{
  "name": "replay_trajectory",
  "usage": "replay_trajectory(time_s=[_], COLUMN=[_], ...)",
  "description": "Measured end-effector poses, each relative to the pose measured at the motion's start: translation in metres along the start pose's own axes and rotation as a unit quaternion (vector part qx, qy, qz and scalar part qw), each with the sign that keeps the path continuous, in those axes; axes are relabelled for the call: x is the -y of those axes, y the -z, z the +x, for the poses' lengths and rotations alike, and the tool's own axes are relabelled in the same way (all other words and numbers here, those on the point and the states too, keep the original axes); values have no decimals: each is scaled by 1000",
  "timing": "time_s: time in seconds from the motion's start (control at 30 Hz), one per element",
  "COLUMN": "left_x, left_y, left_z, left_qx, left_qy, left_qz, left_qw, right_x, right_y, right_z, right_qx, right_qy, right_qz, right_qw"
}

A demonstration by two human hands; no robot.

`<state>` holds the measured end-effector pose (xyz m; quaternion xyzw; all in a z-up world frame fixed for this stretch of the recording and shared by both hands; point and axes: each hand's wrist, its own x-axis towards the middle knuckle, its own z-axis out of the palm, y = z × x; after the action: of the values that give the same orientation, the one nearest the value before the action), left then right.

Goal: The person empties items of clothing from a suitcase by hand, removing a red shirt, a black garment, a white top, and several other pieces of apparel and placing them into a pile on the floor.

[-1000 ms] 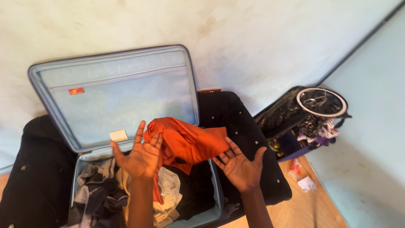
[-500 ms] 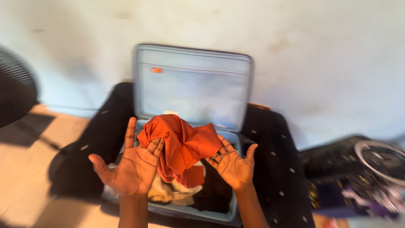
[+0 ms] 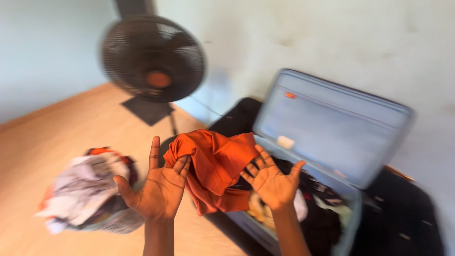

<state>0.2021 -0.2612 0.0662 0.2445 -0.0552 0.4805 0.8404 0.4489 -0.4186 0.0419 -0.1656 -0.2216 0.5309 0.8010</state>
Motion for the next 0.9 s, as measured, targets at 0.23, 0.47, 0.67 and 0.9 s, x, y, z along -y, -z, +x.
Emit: replay_trajectory(time_s=[0.23, 0.47, 0.67, 0.9], left_x=[-128, -211, -268, -322], left_y=[44, 86, 131, 179], left_z=[-16, -29, -12, 69], left_qx=[-64, -62, -51, -31], left_qy=[-61, -122, -170, -191], left_qz=[60, 92, 102, 113], left_qw=[994, 986, 979, 974], right_x=[-124, -217, -274, -331], right_y=[-51, -84, -121, -144], right_z=[59, 118, 190, 290], right_qx=[43, 124, 86, 206], right_qy=[-61, -122, -136, -173], right_qz=[46, 107, 28, 134], right_qw=[996, 979, 987, 954])
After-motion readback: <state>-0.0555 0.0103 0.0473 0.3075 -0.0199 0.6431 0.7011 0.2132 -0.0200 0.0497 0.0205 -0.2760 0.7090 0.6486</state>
